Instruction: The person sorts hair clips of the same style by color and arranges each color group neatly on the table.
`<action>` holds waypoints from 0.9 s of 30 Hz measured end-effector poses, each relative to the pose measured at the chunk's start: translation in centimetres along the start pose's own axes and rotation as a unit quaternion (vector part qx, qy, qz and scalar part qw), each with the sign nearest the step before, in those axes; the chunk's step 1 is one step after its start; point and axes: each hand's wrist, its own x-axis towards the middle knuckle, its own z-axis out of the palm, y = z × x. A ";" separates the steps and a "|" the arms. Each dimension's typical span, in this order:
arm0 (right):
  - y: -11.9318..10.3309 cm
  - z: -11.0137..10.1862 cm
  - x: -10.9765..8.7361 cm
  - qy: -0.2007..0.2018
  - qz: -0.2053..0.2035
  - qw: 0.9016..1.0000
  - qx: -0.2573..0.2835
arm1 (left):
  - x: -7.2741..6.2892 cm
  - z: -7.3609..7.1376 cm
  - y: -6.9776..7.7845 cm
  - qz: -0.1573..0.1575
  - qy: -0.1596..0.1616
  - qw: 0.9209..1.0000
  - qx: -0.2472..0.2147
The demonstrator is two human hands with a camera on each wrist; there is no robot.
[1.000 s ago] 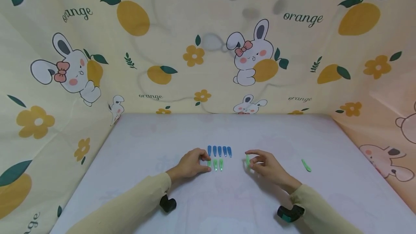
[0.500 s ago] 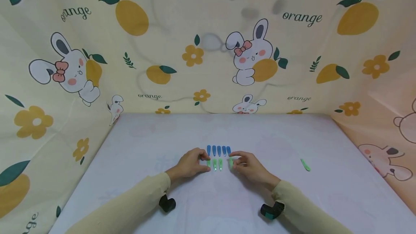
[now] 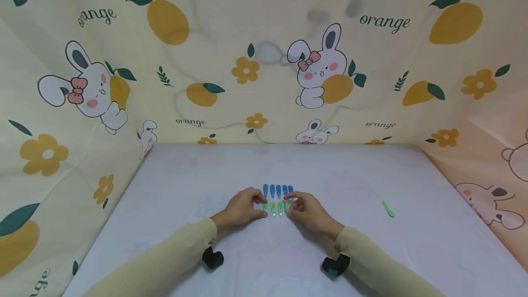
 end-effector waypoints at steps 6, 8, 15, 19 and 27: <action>-0.4 0.0 -0.1 0.021 0.020 0.999 -0.041 | 0.0 0.1 0.0 -0.007 -0.002 1.000 0.007; -0.4 0.1 -0.1 0.023 0.023 0.998 -0.047 | 0.0 0.1 0.0 -0.008 -0.003 1.000 0.006; -0.3 0.2 0.2 0.021 0.040 0.997 -0.059 | 0.0 0.1 0.0 0.001 -0.001 1.000 0.007; -0.2 0.3 0.2 0.016 0.048 0.997 -0.055 | 0.1 0.2 -0.1 -0.003 -0.001 1.000 0.008; -0.1 0.4 0.3 0.016 0.042 0.997 -0.063 | 0.2 0.2 -0.1 -0.002 0.001 1.000 0.010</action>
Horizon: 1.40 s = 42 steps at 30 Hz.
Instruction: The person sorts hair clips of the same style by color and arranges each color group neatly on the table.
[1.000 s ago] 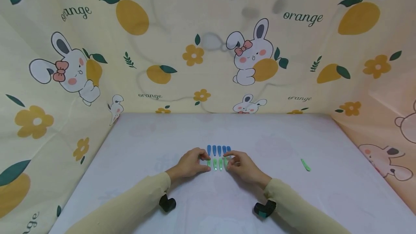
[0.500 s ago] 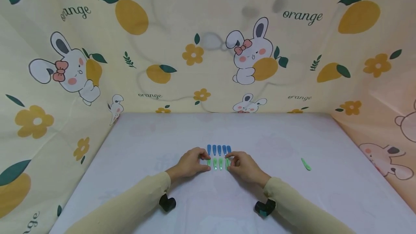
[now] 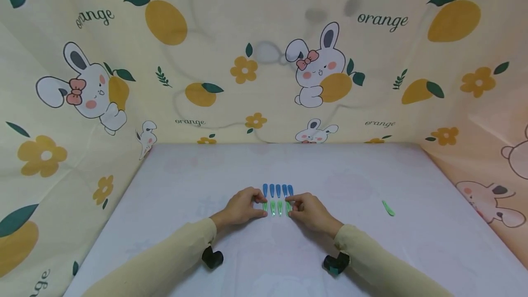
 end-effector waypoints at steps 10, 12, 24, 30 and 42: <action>0.0 -0.3 0.0 -0.005 -0.007 1.000 0.006 | 0.0 -0.1 0.0 0.002 -0.007 1.000 -0.001; 0.1 -0.4 0.0 -0.008 -0.009 1.000 0.009 | 0.0 -0.1 0.0 0.006 -0.005 1.000 -0.001; -0.1 -0.8 -0.2 -0.006 -0.007 0.999 0.035 | 0.0 -0.1 0.0 0.002 -0.004 1.000 -0.006; -0.4 -1.1 -0.5 0.006 -0.007 0.999 0.035 | 0.0 -0.1 0.1 -0.007 -0.003 1.000 -0.007; -0.2 -1.9 -1.5 0.027 0.008 0.999 0.043 | -0.2 -0.1 0.1 -0.001 -0.002 1.000 -0.010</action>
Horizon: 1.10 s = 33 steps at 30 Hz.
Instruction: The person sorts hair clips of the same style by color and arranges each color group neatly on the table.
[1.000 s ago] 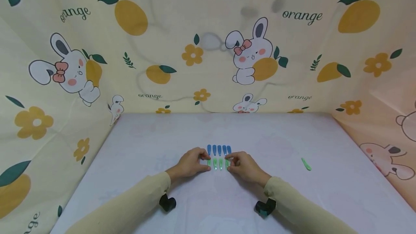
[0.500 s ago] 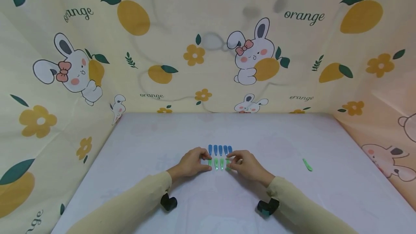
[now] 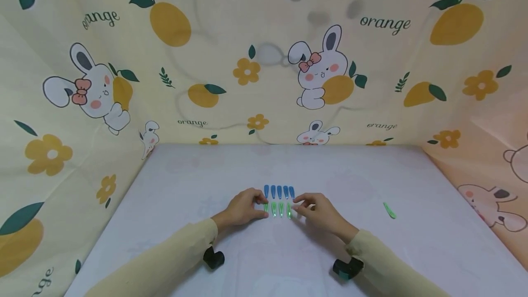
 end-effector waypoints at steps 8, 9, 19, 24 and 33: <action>0.7 -1.5 -1.1 0.004 -0.013 1.000 0.007 | 0.1 0.0 -0.1 0.001 -0.002 1.000 -0.002; 0.8 -1.7 -1.3 0.006 -0.015 1.000 0.008 | 0.1 0.1 -0.1 0.002 -0.001 1.000 -0.001; 2.0 -4.7 -3.0 0.026 -0.024 0.999 0.000 | 0.2 0.1 -0.2 -0.004 -0.001 1.000 -0.003; 3.2 -6.4 -3.8 0.035 -0.018 0.999 0.003 | 0.1 0.1 -0.2 -0.003 0.001 1.000 -0.001; 4.8 -9.1 -5.6 0.046 -0.010 0.999 -0.013 | 0.1 0.1 -0.1 -0.004 0.002 1.000 0.000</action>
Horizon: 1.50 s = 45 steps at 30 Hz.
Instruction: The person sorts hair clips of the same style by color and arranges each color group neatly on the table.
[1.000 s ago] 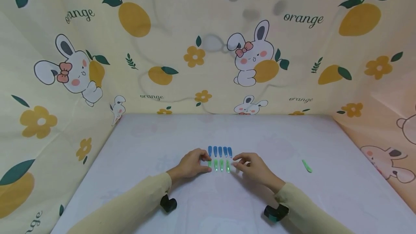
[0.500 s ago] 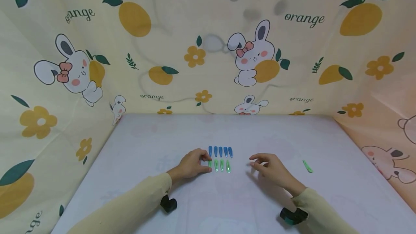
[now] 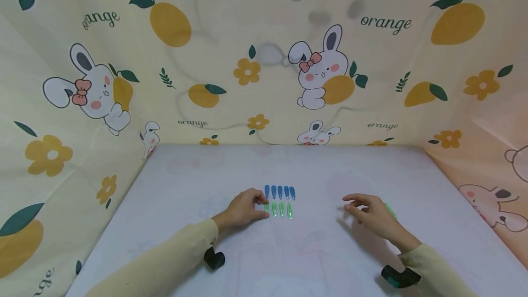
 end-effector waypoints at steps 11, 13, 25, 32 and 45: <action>2.1 -2.5 -1.5 0.028 0.008 0.999 -0.046 | -0.1 -0.1 -0.1 -0.003 -0.001 1.000 -0.003; 2.4 -2.9 -1.8 0.031 0.006 0.998 -0.052 | -0.1 0.0 -0.1 -0.005 0.000 1.000 -0.001; 4.9 -6.0 -3.1 0.043 0.048 0.993 -0.094 | 0.0 0.0 -0.2 0.011 0.003 1.000 -0.002; 6.2 -6.6 -3.6 0.044 0.055 0.991 -0.111 | -0.2 0.0 -0.1 0.012 0.003 1.000 0.001; 7.6 -6.7 -2.6 0.041 0.068 0.985 -0.152 | 0.0 0.0 0.1 0.004 0.000 1.000 0.007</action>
